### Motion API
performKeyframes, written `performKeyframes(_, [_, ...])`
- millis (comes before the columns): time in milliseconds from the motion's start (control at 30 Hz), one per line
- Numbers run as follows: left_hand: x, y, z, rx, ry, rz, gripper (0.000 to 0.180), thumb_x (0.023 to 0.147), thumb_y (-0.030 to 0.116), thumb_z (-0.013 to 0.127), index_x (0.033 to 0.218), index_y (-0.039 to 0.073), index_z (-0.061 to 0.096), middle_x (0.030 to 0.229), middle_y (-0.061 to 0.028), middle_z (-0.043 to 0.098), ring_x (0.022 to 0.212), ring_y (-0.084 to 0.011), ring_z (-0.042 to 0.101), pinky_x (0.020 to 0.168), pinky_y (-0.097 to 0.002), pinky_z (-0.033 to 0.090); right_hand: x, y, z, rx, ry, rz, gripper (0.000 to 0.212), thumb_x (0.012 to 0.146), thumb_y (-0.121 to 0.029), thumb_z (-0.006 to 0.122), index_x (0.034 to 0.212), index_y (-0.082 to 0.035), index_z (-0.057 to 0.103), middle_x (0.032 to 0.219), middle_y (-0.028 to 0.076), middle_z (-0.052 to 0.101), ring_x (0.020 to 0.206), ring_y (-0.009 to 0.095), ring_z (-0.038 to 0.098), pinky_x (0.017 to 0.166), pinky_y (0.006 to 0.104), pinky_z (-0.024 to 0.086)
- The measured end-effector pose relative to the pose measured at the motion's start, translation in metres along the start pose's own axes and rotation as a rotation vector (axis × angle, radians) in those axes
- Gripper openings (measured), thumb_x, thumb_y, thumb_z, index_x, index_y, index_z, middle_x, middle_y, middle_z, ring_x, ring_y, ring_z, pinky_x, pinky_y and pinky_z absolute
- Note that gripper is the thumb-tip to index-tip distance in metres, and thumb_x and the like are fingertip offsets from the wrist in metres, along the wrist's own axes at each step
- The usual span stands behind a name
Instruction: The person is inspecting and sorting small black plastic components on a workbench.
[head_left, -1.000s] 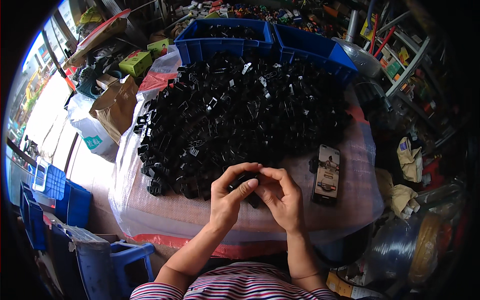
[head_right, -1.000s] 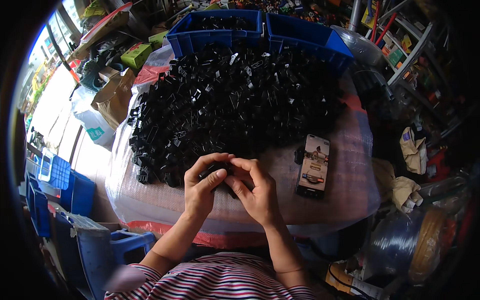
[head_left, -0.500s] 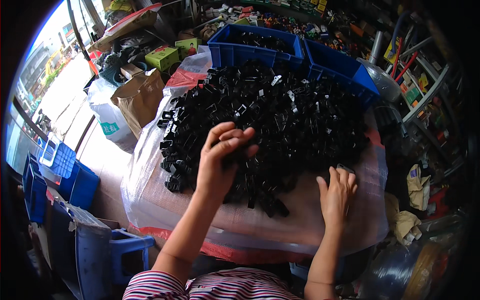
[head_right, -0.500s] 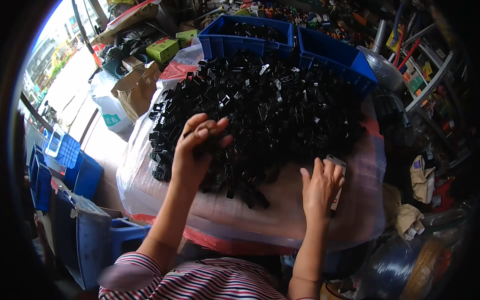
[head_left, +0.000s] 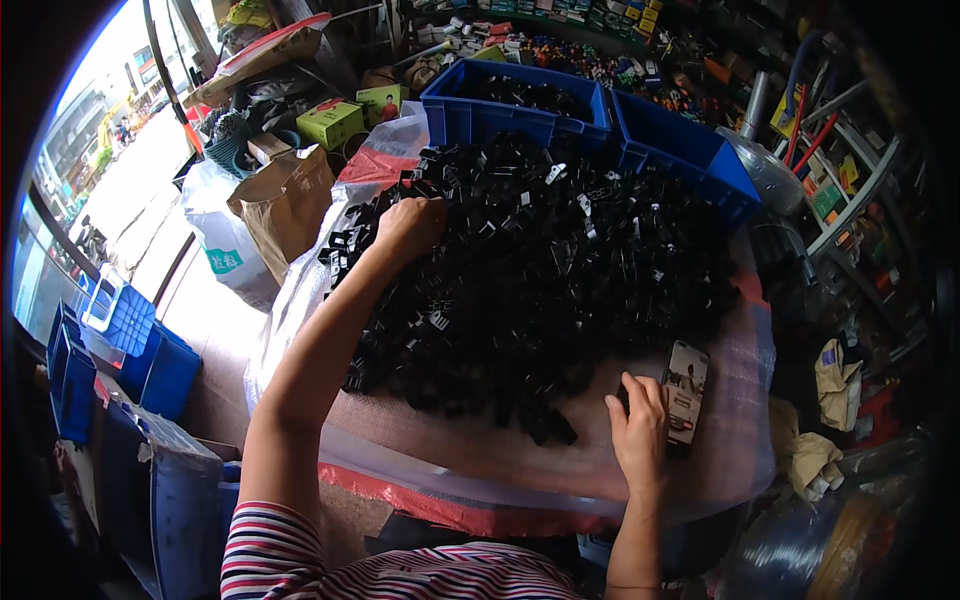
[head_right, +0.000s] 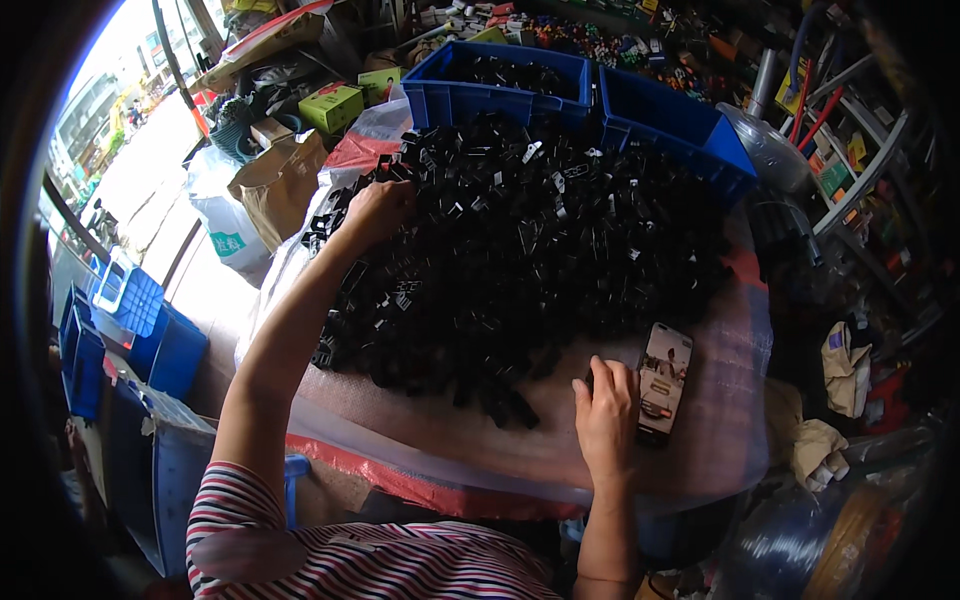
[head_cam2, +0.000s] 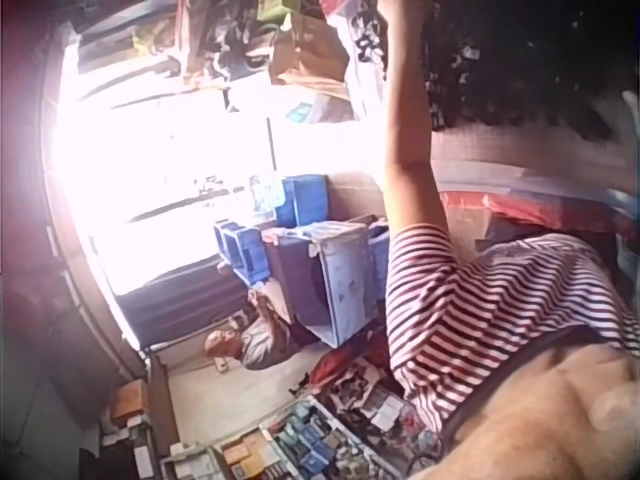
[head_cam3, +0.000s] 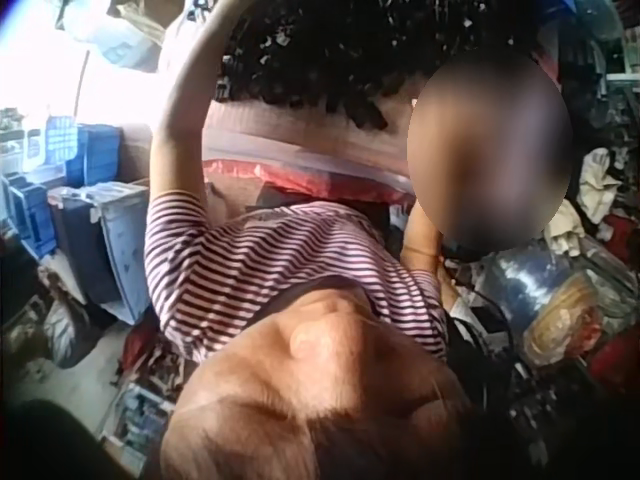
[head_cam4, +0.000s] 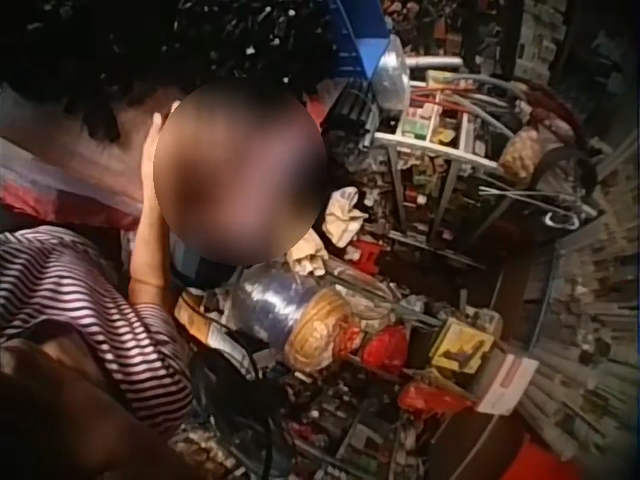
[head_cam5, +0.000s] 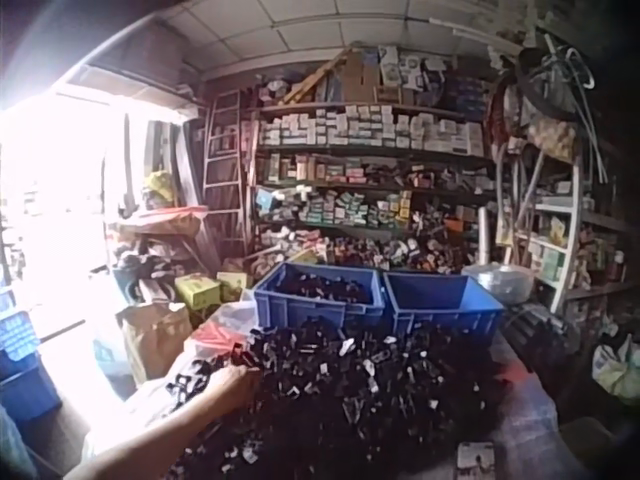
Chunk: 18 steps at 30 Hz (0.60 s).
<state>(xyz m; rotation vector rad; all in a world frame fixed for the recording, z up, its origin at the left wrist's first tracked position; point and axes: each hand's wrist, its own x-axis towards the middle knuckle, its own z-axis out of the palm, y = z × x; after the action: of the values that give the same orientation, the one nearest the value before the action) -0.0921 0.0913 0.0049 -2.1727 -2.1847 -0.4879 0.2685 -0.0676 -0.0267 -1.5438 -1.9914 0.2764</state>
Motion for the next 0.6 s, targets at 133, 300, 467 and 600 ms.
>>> performKeyframes(133, [-0.024,0.018,-0.002,-0.283,0.134,0.203,0.012,0.079,0.018,0.06,0.085,0.009,0.061,0.072,-0.0109,0.063,0.067,-0.0262,0.064,0.059,-0.0363,0.048,-0.005,-0.01,-0.013,-0.032,-0.063,-0.054,0.031,0.081,-0.01,0.064,0.11,0.001,0.06,0.11,0.017,0.054,0.098,0.033,0.052,0.085,0.0395,0.043])
performKeyframes(300, [-0.085,0.111,-0.042,-1.144,-0.546,0.244,0.011,0.08,0.006,0.06,0.085,-0.004,0.058,0.069,-0.0054,0.06,0.06,-0.0104,0.061,0.053,-0.0252,0.048,0.0,-0.024,-0.019,0.384,0.257,-0.107,0.029,0.083,-0.003,0.064,0.112,-0.002,0.061,0.097,0.011,0.063,0.088,0.024,0.061,0.078,0.0299,0.048])
performKeyframes(467, [-0.131,0.152,-0.038,-1.459,-0.831,0.077,0.008,0.084,0.008,0.058,0.089,0.001,0.06,0.068,-0.0025,0.059,0.058,-0.0096,0.058,0.052,-0.0223,0.046,0.022,-0.07,-0.011,0.475,0.277,-0.421,0.027,0.088,-0.008,0.059,0.114,0.001,0.057,0.104,0.012,0.06,0.092,0.018,0.057,0.077,0.0259,0.046])
performKeyframes(600, [-0.171,0.165,-0.012,-2.191,-0.898,-0.277,0.037,0.091,0.023,0.055,0.118,-0.002,0.052,0.106,-0.0089,0.056,0.081,-0.0144,0.06,0.059,-0.0243,0.047,0.015,-0.06,-0.001,0.4,0.549,-0.243,0.027,0.088,-0.005,0.058,0.114,0.002,0.057,0.103,0.012,0.06,0.091,0.022,0.058,0.075,0.0296,0.047])
